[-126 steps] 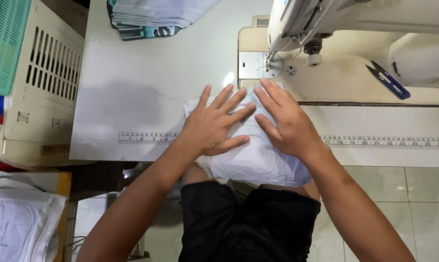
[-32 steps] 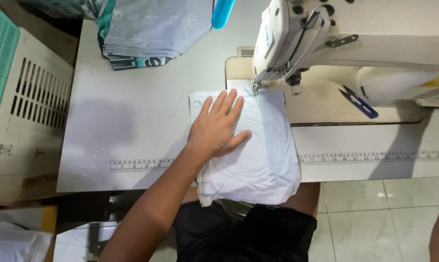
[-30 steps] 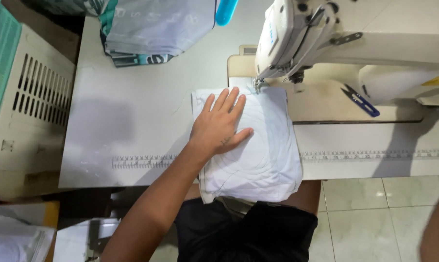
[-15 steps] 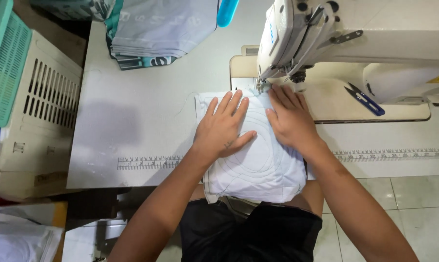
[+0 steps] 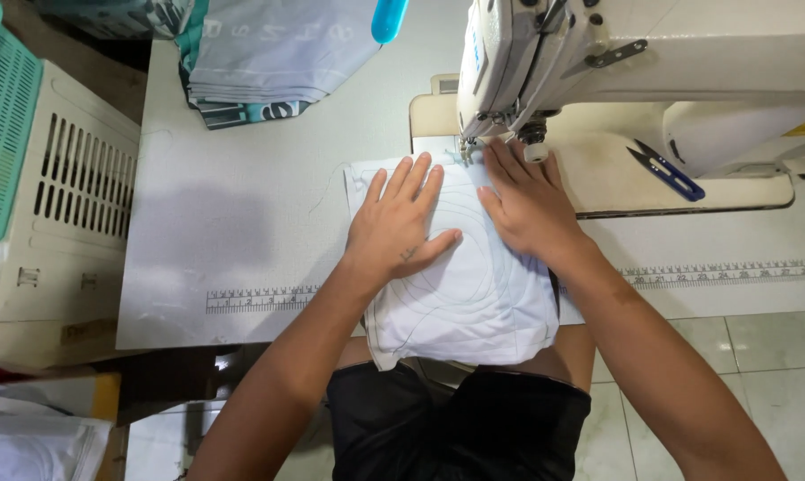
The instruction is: Aligning and smoothing fabric pieces with circular patterns under a sewing machine needle
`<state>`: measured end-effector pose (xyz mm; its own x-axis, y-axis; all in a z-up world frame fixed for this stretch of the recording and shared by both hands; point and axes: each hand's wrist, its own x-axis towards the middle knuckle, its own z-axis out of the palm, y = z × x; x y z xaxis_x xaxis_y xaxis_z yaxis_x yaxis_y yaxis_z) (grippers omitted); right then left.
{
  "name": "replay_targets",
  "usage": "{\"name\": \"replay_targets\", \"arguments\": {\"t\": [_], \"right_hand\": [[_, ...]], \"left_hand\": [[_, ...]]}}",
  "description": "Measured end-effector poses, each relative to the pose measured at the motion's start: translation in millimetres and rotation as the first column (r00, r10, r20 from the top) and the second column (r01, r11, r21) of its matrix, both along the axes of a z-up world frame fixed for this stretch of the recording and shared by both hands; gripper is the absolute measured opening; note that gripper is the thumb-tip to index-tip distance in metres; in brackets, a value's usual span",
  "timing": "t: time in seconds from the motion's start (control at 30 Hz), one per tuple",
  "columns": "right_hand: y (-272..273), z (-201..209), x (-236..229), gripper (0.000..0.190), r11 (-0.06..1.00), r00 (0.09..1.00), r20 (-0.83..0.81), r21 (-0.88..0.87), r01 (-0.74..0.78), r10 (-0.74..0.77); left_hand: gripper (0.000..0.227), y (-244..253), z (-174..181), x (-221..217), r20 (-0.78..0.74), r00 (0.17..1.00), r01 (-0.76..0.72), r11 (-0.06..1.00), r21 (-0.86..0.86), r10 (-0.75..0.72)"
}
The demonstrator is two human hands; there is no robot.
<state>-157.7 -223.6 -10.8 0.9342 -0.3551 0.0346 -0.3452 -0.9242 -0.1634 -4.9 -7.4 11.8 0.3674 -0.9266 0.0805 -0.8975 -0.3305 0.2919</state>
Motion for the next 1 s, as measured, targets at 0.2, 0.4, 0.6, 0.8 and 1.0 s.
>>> {"name": "replay_targets", "arguments": {"t": [0.2, 0.4, 0.6, 0.8, 1.0], "right_hand": [[11, 12, -5, 0.067, 0.996, 1.000, -0.004, 0.084, -0.005, 0.005], [15, 5, -8, 0.066, 0.998, 0.998, -0.007, 0.014, -0.062, 0.062], [22, 10, -13, 0.070, 0.998, 0.998, -0.047, 0.054, -0.041, 0.043], [18, 8, -8, 0.067, 1.000, 1.000, 0.003, -0.002, -0.027, 0.027], [11, 0, -3, 0.065, 0.999, 0.997, 0.065, -0.025, -0.036, 0.037]], "left_hand": [[0.098, -2, 4, -2, -0.005, 1.000, -0.004, 1.000, 0.025, 0.004], [0.094, -20, -2, -5, -0.086, 0.996, 0.011, 1.000, -0.024, -0.013], [0.094, -14, 1, -12, 0.006, 1.000, -0.020, 1.000, 0.018, 0.020], [0.111, -24, 5, -6, -0.028, 0.997, -0.068, 0.996, 0.062, 0.069], [0.117, -31, 11, -1, -0.068, 0.993, -0.093, 0.990, 0.108, 0.101]]}}
